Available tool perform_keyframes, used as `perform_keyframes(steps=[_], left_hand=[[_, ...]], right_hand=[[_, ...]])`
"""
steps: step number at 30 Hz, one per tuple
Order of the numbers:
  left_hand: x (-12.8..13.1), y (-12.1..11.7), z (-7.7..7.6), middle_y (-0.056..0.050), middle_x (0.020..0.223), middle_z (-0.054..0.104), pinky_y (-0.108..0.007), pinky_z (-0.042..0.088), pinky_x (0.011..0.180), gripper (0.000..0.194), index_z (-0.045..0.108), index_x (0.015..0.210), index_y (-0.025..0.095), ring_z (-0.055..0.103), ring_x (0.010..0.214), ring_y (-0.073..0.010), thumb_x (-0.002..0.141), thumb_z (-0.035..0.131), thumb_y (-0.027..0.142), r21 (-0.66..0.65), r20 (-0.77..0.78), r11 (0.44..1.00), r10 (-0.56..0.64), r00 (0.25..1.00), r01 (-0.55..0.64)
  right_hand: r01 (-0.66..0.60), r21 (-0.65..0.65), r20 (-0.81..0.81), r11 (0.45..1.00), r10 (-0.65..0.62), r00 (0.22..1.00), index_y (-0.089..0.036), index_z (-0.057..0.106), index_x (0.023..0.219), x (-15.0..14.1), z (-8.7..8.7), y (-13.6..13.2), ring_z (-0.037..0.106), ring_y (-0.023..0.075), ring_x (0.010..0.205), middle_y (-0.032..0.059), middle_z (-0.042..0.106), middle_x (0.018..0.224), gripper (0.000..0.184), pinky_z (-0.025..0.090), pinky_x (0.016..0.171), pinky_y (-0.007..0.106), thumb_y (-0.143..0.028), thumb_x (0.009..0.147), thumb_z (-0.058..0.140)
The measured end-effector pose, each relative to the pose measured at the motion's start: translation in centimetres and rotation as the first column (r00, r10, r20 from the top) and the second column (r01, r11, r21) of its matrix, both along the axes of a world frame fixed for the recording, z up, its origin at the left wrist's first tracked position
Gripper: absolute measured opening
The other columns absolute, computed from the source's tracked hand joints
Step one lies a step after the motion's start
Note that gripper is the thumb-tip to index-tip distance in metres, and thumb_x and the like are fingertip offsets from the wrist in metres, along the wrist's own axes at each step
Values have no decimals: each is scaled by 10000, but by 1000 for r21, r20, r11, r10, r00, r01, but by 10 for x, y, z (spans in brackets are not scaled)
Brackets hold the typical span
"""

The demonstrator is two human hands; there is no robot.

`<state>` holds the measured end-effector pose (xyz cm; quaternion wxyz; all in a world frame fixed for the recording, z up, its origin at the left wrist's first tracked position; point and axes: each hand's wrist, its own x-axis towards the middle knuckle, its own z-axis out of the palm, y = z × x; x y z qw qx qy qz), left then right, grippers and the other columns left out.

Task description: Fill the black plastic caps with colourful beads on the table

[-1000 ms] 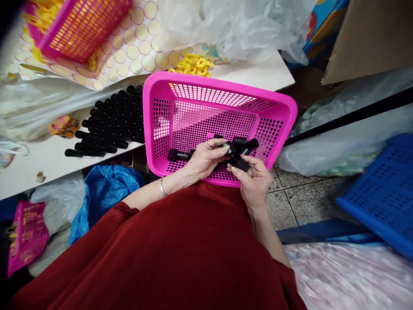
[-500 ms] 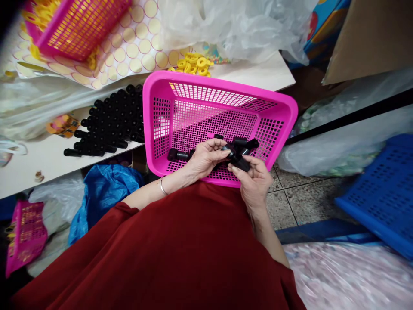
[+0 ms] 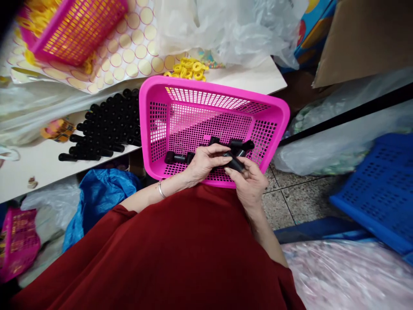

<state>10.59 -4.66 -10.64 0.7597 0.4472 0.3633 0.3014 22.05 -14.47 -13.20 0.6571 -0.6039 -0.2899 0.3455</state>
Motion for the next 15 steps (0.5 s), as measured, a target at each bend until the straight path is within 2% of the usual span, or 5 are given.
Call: perform_keyframes(steps=[4,9,11,13,15], left_hand=[[-2,-7,0,-68,1058,738,-353,514,975,242,808,952,193,663,1014,-181,793,776,371,119,-91,990,-59,994,70],[1,-12,-2,-68,1045,751,-325,549,880,352,787,1067,178,678,906,-164,762,788,353,53,-111,995,-80,991,86],[-5,-12,5,-48,963,743,-297,548,781,395,786,1044,172,655,798,-138,691,837,343,61,-113,998,-17,993,24],[-21,-11,18,-35,923,731,-281,535,724,441,782,1027,179,633,753,-129,633,876,353,127,-114,987,112,987,-97],[-47,-10,34,-32,936,729,-286,536,743,467,776,1027,200,639,788,-139,609,898,370,257,-101,926,310,946,-276]], right_hand=[[0,-3,95,1000,0,995,-238,692,1060,-2,-2,1,747,150,763,-3,773,920,403,661,741,306,-299,698,857],[5,16,374,1000,-10,927,-225,651,1118,-1,-16,4,752,177,793,46,769,998,511,659,720,313,-374,676,859],[-40,3,423,999,35,905,-232,628,1177,2,-17,4,738,171,726,63,762,1038,588,647,638,308,-395,662,860],[-105,-2,366,994,98,925,-257,594,1227,7,-16,5,715,162,651,76,747,1099,635,623,561,312,-437,672,845],[-89,-8,282,996,87,955,-275,594,1202,15,-18,9,693,168,597,84,736,1097,601,609,533,346,-514,696,813]])
